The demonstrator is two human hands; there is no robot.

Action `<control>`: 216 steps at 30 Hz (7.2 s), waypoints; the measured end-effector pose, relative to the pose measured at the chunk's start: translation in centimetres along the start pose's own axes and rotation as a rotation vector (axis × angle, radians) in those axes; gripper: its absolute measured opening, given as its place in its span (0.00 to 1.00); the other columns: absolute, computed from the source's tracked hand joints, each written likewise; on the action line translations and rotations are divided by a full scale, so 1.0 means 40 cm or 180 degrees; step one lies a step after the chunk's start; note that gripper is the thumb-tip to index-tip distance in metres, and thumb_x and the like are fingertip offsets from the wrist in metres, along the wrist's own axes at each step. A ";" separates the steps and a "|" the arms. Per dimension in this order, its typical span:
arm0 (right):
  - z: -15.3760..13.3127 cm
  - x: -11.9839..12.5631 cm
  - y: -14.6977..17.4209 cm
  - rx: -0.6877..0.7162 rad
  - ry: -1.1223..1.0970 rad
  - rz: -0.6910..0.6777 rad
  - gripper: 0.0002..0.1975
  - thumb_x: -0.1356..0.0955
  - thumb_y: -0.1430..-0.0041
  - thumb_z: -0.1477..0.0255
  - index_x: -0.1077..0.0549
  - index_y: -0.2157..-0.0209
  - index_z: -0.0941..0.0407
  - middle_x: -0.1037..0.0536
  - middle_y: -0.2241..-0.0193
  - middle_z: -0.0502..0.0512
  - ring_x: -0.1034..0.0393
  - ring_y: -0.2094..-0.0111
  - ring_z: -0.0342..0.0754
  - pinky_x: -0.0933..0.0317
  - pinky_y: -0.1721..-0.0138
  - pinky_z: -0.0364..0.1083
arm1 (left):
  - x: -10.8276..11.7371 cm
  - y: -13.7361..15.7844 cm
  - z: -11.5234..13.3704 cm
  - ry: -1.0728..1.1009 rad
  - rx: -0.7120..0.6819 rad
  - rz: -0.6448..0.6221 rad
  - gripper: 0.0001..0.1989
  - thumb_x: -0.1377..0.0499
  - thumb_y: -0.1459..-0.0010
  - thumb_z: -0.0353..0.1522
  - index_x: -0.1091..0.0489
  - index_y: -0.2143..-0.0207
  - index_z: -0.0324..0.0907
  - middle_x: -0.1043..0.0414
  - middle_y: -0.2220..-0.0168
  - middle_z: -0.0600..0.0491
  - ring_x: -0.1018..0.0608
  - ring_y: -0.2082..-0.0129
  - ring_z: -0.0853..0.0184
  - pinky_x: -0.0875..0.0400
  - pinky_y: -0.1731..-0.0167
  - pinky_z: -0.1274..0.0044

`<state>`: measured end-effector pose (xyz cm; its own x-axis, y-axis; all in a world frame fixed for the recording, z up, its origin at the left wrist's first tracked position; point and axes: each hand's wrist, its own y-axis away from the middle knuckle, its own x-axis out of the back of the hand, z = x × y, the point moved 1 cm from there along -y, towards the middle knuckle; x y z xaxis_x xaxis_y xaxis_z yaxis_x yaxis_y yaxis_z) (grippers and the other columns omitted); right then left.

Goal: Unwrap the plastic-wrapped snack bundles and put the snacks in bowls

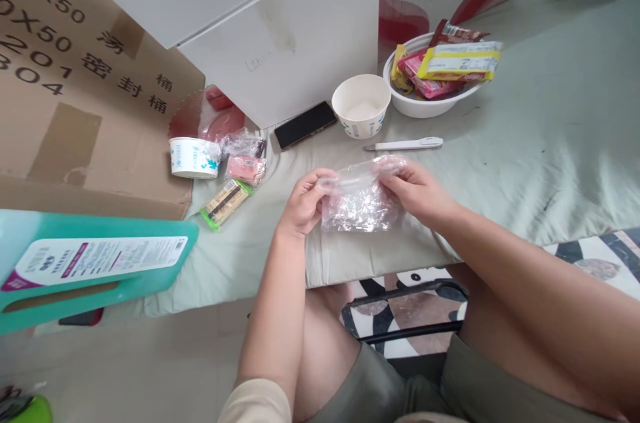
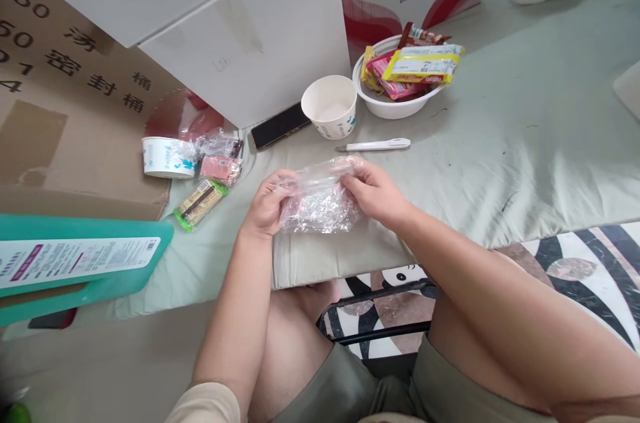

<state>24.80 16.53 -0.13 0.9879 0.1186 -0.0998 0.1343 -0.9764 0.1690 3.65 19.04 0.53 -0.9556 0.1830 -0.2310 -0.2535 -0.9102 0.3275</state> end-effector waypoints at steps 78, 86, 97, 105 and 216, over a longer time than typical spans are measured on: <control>-0.036 -0.038 -0.017 0.0395 0.0862 -0.0355 0.21 0.37 0.43 0.71 0.36 0.47 0.53 0.25 0.54 0.57 0.32 0.68 0.48 0.40 0.63 0.50 | -0.258 -0.468 0.236 -0.4394 -0.0178 0.0052 0.16 0.36 0.73 0.16 0.31 0.85 0.44 0.33 0.82 0.52 0.21 0.66 0.52 0.29 0.59 0.67; -0.038 -0.034 -0.015 0.0392 0.0868 -0.0387 0.18 0.37 0.44 0.73 0.34 0.51 0.54 0.24 0.57 0.54 0.33 0.69 0.46 0.43 0.65 0.47 | -0.272 -0.392 0.340 -0.3529 -0.0597 -0.0003 0.07 0.35 0.59 0.22 0.25 0.75 0.39 0.27 0.79 0.52 0.24 0.77 0.63 0.28 0.67 0.71; 0.016 -0.085 -0.008 0.0432 0.1245 -0.0497 0.13 0.37 0.42 0.74 0.33 0.54 0.55 0.24 0.59 0.54 0.34 0.69 0.45 0.42 0.64 0.47 | 0.076 -0.013 0.105 -0.1136 -0.1823 0.2841 0.03 0.44 0.52 0.30 0.33 0.76 0.42 0.38 0.83 0.60 0.32 0.82 0.72 0.43 0.79 0.80; 0.044 -0.121 0.019 0.0641 0.1527 -0.0461 0.12 0.37 0.43 0.73 0.33 0.56 0.54 0.26 0.64 0.53 0.37 0.74 0.44 0.43 0.68 0.47 | 0.241 0.073 0.016 -0.2779 -0.0977 0.3776 0.13 0.40 0.51 0.29 0.29 0.60 0.44 0.26 0.52 0.44 0.28 0.45 0.52 0.37 0.43 0.59; 0.018 -0.023 -0.021 0.0499 0.1740 0.0476 0.14 0.33 0.43 0.64 0.42 0.75 0.52 0.35 0.78 0.47 0.43 0.75 0.44 0.50 0.71 0.46 | -0.071 -0.015 -0.094 -0.1640 -0.1546 0.0055 0.11 0.37 0.41 0.35 0.37 0.71 0.44 0.42 0.77 0.60 0.38 0.79 0.72 0.44 0.77 0.77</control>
<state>23.72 17.13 -0.88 0.8974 0.0128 0.4410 0.0186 -0.9998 -0.0087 7.09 17.64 -2.46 -0.9387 0.2104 0.2730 -0.2566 -0.9554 -0.1461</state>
